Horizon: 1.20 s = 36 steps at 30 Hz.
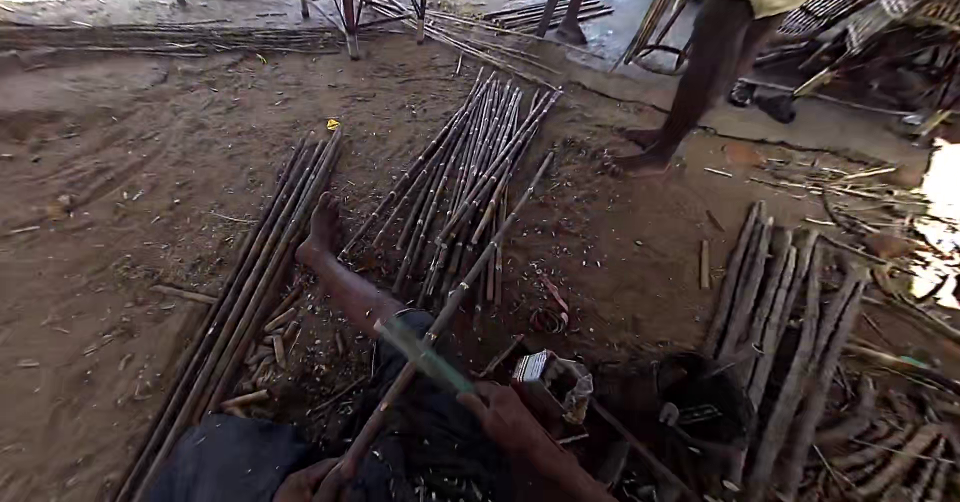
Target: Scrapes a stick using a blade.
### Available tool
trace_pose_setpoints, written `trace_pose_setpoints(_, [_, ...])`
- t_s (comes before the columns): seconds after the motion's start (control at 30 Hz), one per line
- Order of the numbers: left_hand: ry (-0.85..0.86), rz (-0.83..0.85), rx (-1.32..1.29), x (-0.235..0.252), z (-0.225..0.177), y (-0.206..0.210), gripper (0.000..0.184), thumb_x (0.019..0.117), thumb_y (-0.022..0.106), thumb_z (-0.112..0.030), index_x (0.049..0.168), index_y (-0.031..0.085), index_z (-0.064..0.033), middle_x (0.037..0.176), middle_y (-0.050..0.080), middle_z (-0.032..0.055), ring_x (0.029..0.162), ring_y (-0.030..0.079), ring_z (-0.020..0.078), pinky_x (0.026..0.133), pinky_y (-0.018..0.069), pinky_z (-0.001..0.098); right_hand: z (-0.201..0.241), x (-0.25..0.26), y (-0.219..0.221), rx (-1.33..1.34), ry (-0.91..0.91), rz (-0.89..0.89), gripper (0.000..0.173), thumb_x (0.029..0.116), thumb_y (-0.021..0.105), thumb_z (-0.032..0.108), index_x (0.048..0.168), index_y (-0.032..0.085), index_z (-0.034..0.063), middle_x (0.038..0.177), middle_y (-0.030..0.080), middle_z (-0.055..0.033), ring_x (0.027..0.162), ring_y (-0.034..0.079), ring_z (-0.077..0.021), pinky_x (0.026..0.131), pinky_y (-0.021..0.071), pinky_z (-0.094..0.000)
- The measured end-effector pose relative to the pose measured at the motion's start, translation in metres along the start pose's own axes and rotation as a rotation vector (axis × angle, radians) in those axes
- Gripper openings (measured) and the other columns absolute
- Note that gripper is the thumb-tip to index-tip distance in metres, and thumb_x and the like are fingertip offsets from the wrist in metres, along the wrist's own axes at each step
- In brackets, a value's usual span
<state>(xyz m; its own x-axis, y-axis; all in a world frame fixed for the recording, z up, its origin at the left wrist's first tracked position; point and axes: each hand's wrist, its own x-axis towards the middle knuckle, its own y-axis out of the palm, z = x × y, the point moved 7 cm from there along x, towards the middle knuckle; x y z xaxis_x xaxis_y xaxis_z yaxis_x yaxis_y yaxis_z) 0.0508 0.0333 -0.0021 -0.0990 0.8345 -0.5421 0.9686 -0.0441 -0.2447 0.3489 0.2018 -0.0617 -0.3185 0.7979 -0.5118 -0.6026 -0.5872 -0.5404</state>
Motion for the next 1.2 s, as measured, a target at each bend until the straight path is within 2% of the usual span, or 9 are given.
trace_pose_setpoints(0.2, [0.023, -0.076, 0.129, 0.002, 0.005, -0.002, 0.033, 0.0983, 0.066, -0.036, 0.116, 0.074, -0.0099, 0.082, 0.071, 0.0018, 0.063, 0.063, 0.0128, 0.061, 0.0551, 0.0366, -0.029, 0.018, -0.024, 0.196, 0.209, -0.207, 0.057, 0.1053, 0.046, 0.057, 0.101, 0.066, 0.0029, 0.072, 0.062, -0.0091, 0.059, 0.061, -0.0224, 0.059, 0.0541, -0.0432])
trace_pose_setpoints(0.3, [0.046, -0.137, 0.219, -0.002, 0.006, -0.011, 0.038, 0.0940, 0.072, -0.042, 0.116, 0.075, -0.0110, 0.087, 0.073, 0.0039, 0.069, 0.066, 0.0145, 0.067, 0.0563, 0.0404, -0.010, 0.008, -0.009, 0.046, 0.073, -0.067, 0.057, 0.1018, 0.048, 0.061, 0.101, 0.069, 0.0079, 0.079, 0.064, -0.0088, 0.071, 0.064, -0.0242, 0.070, 0.0551, -0.0488])
trace_pose_setpoints(0.47, [0.080, -0.140, 0.212, -0.001, 0.011, -0.009, 0.037, 0.0951, 0.069, -0.043, 0.117, 0.076, -0.0135, 0.090, 0.074, -0.0002, 0.070, 0.066, 0.0101, 0.067, 0.0561, 0.0358, -0.036, 0.016, -0.025, 0.200, 0.210, -0.156, 0.056, 0.1068, 0.045, 0.055, 0.099, 0.066, 0.0041, 0.068, 0.060, -0.0080, 0.055, 0.059, -0.0213, 0.055, 0.0529, -0.0407])
trace_pose_setpoints(0.6, [0.095, -0.230, 0.301, 0.001, 0.003, -0.015, 0.043, 0.0921, 0.070, -0.051, 0.117, 0.076, -0.0166, 0.097, 0.075, -0.0004, 0.079, 0.069, 0.0115, 0.074, 0.0579, 0.0407, 0.009, -0.010, 0.009, -0.110, -0.029, 0.082, 0.059, 0.0989, 0.049, 0.066, 0.093, 0.066, 0.0092, 0.078, 0.062, -0.0103, 0.075, 0.064, -0.0279, 0.071, 0.0524, -0.0540])
trace_pose_setpoints(0.73, [0.222, -0.353, 0.515, -0.009, -0.010, -0.008, 0.049, 0.0977, 0.055, -0.059, 0.116, 0.076, -0.0194, 0.102, 0.074, 0.0004, 0.082, 0.070, 0.0171, 0.072, 0.0588, 0.0481, -0.030, 0.015, -0.025, 0.209, 0.221, -0.233, 0.057, 0.1046, 0.048, 0.058, 0.097, 0.065, 0.0043, 0.065, 0.060, -0.0079, 0.052, 0.057, -0.0199, 0.052, 0.0516, -0.0390])
trace_pose_setpoints(0.83, [0.244, -0.437, 0.559, -0.015, -0.016, -0.015, 0.044, 0.0967, 0.059, -0.058, 0.112, 0.078, -0.0207, 0.098, 0.074, -0.0002, 0.080, 0.071, 0.0177, 0.069, 0.0585, 0.0482, -0.003, 0.003, -0.016, 0.032, 0.133, -0.064, 0.052, 0.1033, 0.049, 0.057, 0.100, 0.069, 0.0098, 0.075, 0.063, -0.0068, 0.067, 0.063, -0.0218, 0.067, 0.0547, -0.0447])
trace_pose_setpoints(1.0, [0.283, -0.485, 0.556, -0.014, -0.013, -0.006, 0.050, 0.0939, 0.059, -0.062, 0.111, 0.078, -0.0183, 0.096, 0.073, 0.0004, 0.076, 0.070, 0.0168, 0.065, 0.0582, 0.0453, -0.028, 0.013, -0.027, 0.231, 0.209, -0.154, 0.055, 0.1065, 0.046, 0.055, 0.093, 0.062, 0.0049, 0.062, 0.057, -0.0060, 0.048, 0.054, -0.0176, 0.048, 0.0497, -0.0353])
trace_pose_setpoints(1.1, [0.285, -0.514, 0.564, -0.011, -0.019, -0.012, 0.050, 0.0937, 0.059, -0.062, 0.110, 0.078, -0.0185, 0.096, 0.073, -0.0006, 0.077, 0.070, 0.0164, 0.066, 0.0586, 0.0448, 0.007, -0.009, 0.005, -0.053, 0.007, 0.068, 0.057, 0.1010, 0.049, 0.062, 0.093, 0.068, 0.0085, 0.076, 0.062, -0.0089, 0.072, 0.063, -0.0250, 0.070, 0.0536, -0.0509])
trace_pose_setpoints(1.2, [0.322, -0.537, 0.621, -0.013, -0.023, -0.009, 0.053, 0.0929, 0.058, -0.064, 0.111, 0.078, -0.0170, 0.096, 0.073, 0.0020, 0.076, 0.070, 0.0190, 0.063, 0.0577, 0.0461, -0.006, 0.001, -0.013, 0.086, 0.128, -0.057, 0.056, 0.1037, 0.050, 0.056, 0.099, 0.069, 0.0042, 0.072, 0.063, -0.0091, 0.064, 0.062, -0.0230, 0.065, 0.0537, -0.0455])
